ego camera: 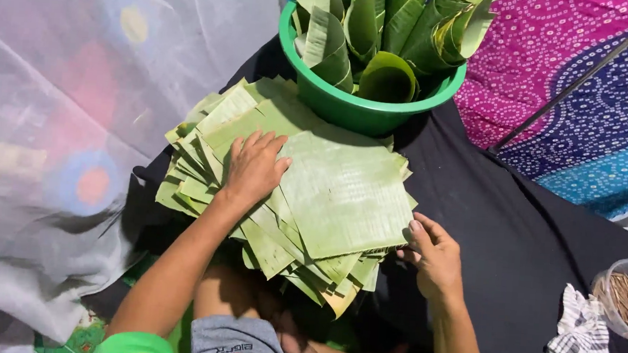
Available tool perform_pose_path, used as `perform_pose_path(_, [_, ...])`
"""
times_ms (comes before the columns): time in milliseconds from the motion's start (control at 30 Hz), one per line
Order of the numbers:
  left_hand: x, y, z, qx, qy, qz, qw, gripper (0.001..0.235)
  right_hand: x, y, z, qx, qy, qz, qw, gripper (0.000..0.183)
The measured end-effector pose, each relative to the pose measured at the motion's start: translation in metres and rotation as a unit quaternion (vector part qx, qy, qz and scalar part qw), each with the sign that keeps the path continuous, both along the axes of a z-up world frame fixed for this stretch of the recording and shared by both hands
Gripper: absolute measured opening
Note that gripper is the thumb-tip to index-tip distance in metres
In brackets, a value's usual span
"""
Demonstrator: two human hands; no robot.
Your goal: Wiping banana leaves with a cloth and folding them into conical shapes to be placed in a bucket.
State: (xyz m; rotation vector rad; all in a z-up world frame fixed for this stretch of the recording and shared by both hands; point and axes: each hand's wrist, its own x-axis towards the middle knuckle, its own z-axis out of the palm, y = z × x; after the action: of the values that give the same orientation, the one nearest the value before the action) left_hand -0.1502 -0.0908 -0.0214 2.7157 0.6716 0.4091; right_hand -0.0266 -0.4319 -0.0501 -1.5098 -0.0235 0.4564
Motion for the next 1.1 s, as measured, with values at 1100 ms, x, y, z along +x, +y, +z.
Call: perform_pose_path(1100, [-0.049,-0.215,0.004,-0.742,-0.194,0.044,0.64,0.088,-0.072,-0.108,-0.022,0.218,0.108,-0.219,0.945,0.037])
